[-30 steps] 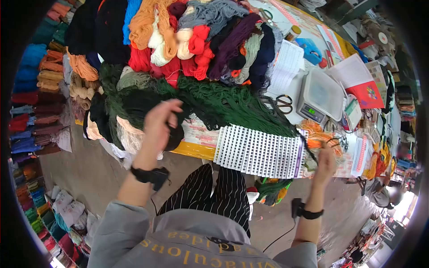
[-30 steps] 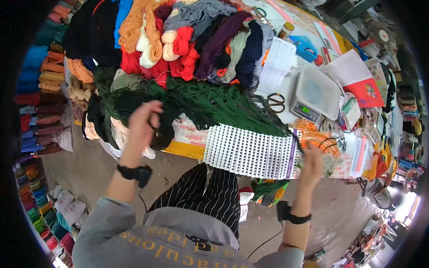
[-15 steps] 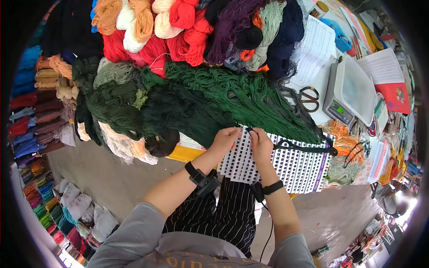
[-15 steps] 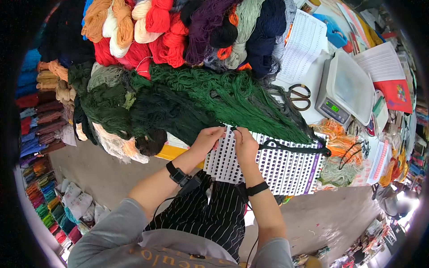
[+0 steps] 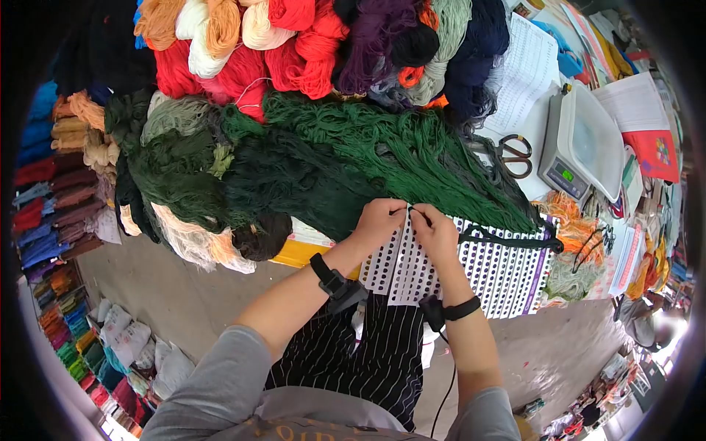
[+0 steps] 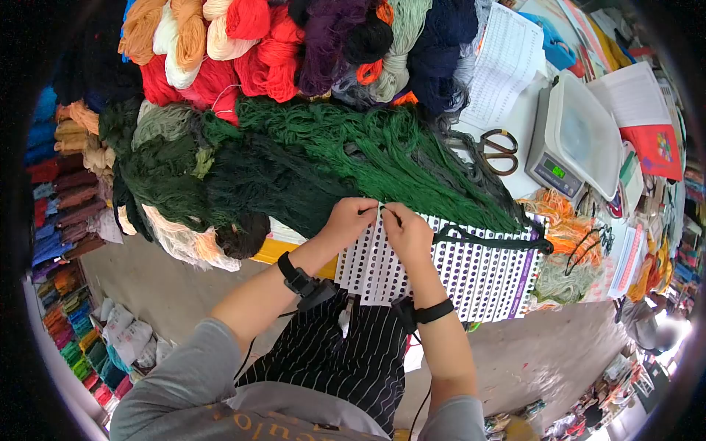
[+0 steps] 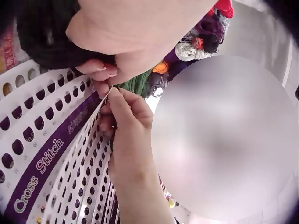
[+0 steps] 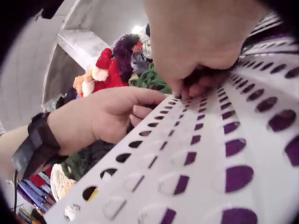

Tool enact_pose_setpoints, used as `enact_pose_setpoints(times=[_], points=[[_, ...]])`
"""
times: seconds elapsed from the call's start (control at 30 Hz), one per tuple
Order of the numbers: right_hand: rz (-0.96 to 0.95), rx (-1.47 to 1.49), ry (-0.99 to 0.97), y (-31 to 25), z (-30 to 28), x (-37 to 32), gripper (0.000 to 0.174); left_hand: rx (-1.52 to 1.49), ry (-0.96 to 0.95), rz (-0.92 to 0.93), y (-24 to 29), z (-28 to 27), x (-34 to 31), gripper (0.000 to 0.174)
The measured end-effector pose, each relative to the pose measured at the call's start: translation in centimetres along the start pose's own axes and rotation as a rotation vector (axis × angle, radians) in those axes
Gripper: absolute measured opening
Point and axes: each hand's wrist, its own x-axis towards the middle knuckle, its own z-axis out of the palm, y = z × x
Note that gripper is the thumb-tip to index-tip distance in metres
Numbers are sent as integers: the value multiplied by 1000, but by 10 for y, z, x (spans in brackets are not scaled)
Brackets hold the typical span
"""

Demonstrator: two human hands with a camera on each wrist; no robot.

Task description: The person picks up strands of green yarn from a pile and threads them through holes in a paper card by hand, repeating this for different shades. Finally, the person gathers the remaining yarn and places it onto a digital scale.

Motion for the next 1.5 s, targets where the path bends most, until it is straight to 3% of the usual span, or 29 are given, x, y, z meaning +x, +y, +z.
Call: enact_pose_setpoints(times=[0.1, 0.13, 0.2, 0.23, 0.3, 0.37, 0.43, 0.5, 0.57, 0.6, 0.73, 0.8, 0.9, 0.93, 1.03, 1.1, 1.17, 1.23, 1.27, 1.33, 1.43, 1.47, 1.5], points=[[-3, -38, -98, 7, -6, 9, 23, -23, 18, 26, 3, 1, 1, 15], [-84, -133, -20, 5, -6, 6, 29, -22, 18, 26, 6, 0, 0, 15], [-105, -154, -4, 1, -2, 0, 31, 342, 127, -19, 9, -2, -3, 19], [-123, -179, 13, 1, -2, -2, 34, 342, 127, -19, 8, -5, -5, 19], [-153, -172, 41, 8, 0, -1, 33, 269, 290, 67, 2, -19, -10, 18], [-187, -183, 58, 7, 4, -1, 32, 147, 230, 57, -10, -24, -9, 21], [-196, -204, 62, 4, 4, 0, 31, -186, 98, -118, -16, -21, -6, 23], [-191, -199, 71, 6, 4, -2, 29, -210, 76, -151, -13, -17, -4, 25], [-209, -214, 114, 10, 8, -3, 28, 85, 195, -27, -1, -9, -8, 25], [-203, -219, 114, 9, 9, -3, 28, 190, 201, -97, 12, -9, -11, 25], [-263, -262, 185, 13, 17, -3, 27, 268, 254, -3, 2, -11, -9, 24], [-292, -297, 232, 16, 21, -3, 26, -762, -140, -291, -5, -39, -10, 22], [-310, -299, 289, 13, 24, -4, 21, -1180, -83, -287, 40, -69, -33, 21], [-331, -309, 303, 12, 23, -7, 18, -1173, -84, -285, 41, -70, -33, 21], [-416, -268, 374, 17, 24, -12, 14, -1082, -435, -224, 35, -61, -26, 42], [-486, -224, 430, 18, 22, -11, 14, -564, -430, -285, 39, -41, -18, 40], [-534, -121, 439, 13, 20, -14, 17, -171, -434, -157, 32, -21, -9, 33], [-533, -162, 445, 16, 23, -12, 21, 91, -257, 77, 13, -10, -2, 23], [-526, -239, 428, 16, 24, -10, 21, 90, -257, 81, 9, -10, -2, 23], [-531, -345, 408, 12, 25, -9, 25, 463, 55, 272, 16, -15, -7, 17], [-525, -416, 372, 5, 24, -7, 30, 598, 161, 259, 29, -16, -25, 20], [-524, -412, 377, 5, 24, -6, 30, 401, 231, 337, 13, -11, -22, 16], [-515, -423, 368, 5, 25, -5, 31, 405, 229, 341, 17, -16, -23, 16]])
